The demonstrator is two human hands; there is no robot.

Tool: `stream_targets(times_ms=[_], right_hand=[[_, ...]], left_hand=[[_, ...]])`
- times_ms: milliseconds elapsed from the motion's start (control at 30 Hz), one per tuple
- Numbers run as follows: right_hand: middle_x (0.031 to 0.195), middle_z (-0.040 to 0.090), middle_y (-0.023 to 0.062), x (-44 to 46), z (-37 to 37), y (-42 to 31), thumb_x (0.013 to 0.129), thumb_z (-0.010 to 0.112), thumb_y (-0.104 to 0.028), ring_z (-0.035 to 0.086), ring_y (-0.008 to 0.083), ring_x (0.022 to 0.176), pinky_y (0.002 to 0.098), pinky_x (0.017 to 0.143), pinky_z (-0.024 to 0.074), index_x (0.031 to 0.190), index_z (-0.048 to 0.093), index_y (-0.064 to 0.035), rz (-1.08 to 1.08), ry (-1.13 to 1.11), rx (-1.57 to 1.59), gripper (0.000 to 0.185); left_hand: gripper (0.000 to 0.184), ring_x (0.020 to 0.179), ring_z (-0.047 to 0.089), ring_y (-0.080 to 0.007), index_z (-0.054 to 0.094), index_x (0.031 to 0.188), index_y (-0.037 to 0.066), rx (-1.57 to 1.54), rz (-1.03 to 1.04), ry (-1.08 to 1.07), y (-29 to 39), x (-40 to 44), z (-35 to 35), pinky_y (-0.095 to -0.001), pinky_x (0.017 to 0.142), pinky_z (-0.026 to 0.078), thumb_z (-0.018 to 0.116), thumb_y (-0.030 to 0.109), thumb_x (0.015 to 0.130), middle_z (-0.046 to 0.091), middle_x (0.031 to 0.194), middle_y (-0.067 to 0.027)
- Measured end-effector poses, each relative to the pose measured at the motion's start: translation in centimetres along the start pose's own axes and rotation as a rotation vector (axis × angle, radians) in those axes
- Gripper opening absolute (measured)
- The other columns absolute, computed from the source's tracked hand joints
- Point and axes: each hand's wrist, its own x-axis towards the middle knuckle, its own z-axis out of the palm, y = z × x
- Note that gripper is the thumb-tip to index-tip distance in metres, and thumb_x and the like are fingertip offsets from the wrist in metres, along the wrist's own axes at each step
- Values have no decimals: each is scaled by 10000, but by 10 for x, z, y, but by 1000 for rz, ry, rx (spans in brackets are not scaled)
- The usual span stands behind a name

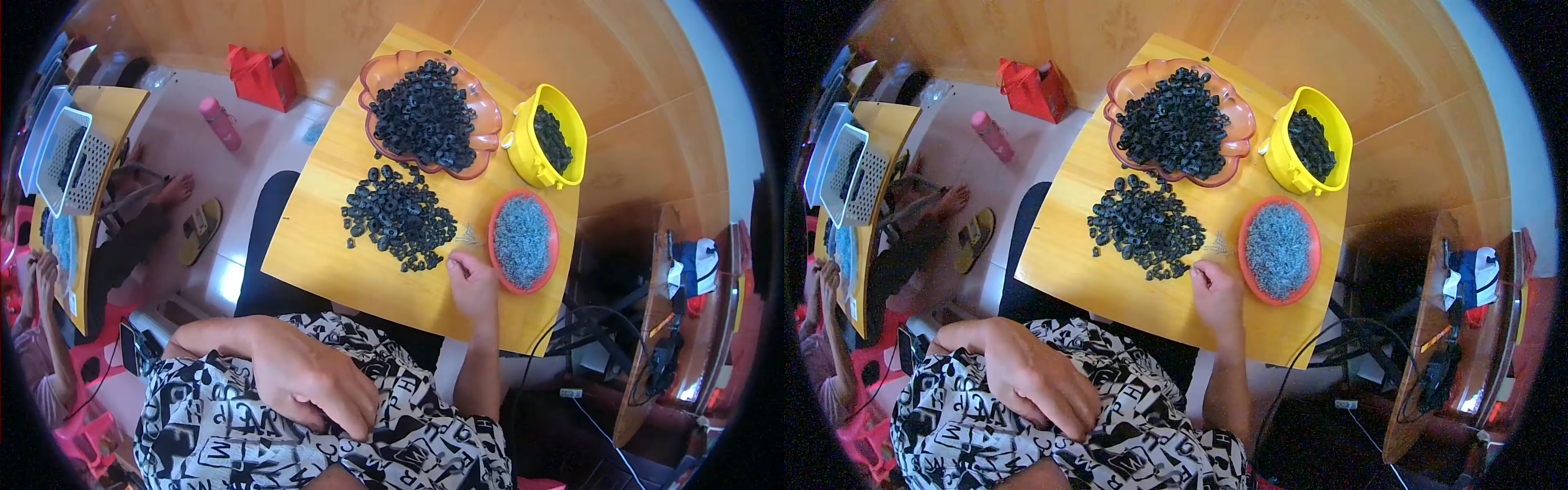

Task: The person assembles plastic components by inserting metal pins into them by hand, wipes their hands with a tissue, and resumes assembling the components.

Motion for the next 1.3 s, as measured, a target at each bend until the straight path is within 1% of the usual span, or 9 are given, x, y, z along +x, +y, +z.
stream_targets(times_ms=[167, 467, 567, 667, 733, 867, 967, 1100, 1300], right_hand=[[786, 590, 183, 0, 10, -2, 765, 574, -48, 575, 334, 728, 382, 638, 451, 815, 590, 11, -63, 19, -86, 79], [804, 587, 201, 4, 14, 8, 788, 549, -65, 567, 365, 740, 432, 669, 445, 959, 585, -7, -140, 236, -236, 184], [820, 583, 204, 7, 12, 2, 794, 547, -70, 561, 362, 752, 432, 666, 444, 999, 585, -11, -155, 266, -280, 216], [837, 574, 198, 14, 14, 4, 778, 560, -28, 563, 342, 767, 392, 676, 442, 946, 599, 7, -156, 269, -344, 176], [804, 556, 180, 18, 16, 8, 788, 539, -50, 553, 337, 749, 412, 651, 442, 948, 596, -8, -166, 246, -447, 175], [775, 532, 158, 25, 22, 18, 780, 524, -50, 546, 326, 731, 414, 618, 439, 907, 602, -21, -216, 264, -550, 152], [792, 531, 159, 27, 23, 18, 764, 527, -30, 542, 321, 742, 406, 619, 439, 883, 606, -20, -223, 273, -521, 142], [794, 523, 154, 24, 23, 12, 746, 540, 0, 532, 319, 734, 400, 623, 437, 854, 594, -10, -302, 328, -417, 121], [793, 549, 150, 21, 23, 11, 768, 555, 24, 545, 300, 706, 353, 645, 439, 893, 572, 13, -304, 452, -184, 126]], left_hand=[[185, 767, 451, -399, 410, 824, -57, 17, -78, -144, -1, -6, 0, -456, 679, 359, 543, 21, 723, 446, 761, -193], [256, 696, 443, -396, 330, 720, -25, 121, -145, -207, -1, -9, -5, -449, 600, 351, 577, 39, 699, 409, 692, -172], [233, 681, 452, -378, 362, 736, -19, 153, -167, -205, -1, -12, -9, -438, 593, 357, 573, 77, 761, 418, 681, -153], [232, 683, 462, -351, 416, 756, -6, 62, -128, 92, -4, -18, -14, -407, 599, 375, 563, 157, 835, 443, 700, -138], [245, 696, 487, -269, 513, 808, -2, 39, -144, 276, -7, -30, -25, -339, 631, 399, 605, 224, 838, 507, 773, -104], [197, 704, 509, -246, 577, 785, -1, 459, -477, 854, -19, -49, -43, -319, 651, 414, 697, 144, 725, 523, 726, -77], [155, 697, 517, -257, 599, 725, 22, 1213, -482, 1004, -52, -56, -58, -334, 644, 416, 711, 93, 643, 534, 712, -74], [146, 659, 484, -242, 612, 684, 56, 1540, -507, 896, -74, -49, -64, -353, 602, 381, 703, 90, 575, 499, 679, -62], [107, 721, 465, -232, 593, 643, 65, 1618, -656, 845, -95, -49, -68, -338, 630, 358, 672, 96, 578, 472, 697, -49]])
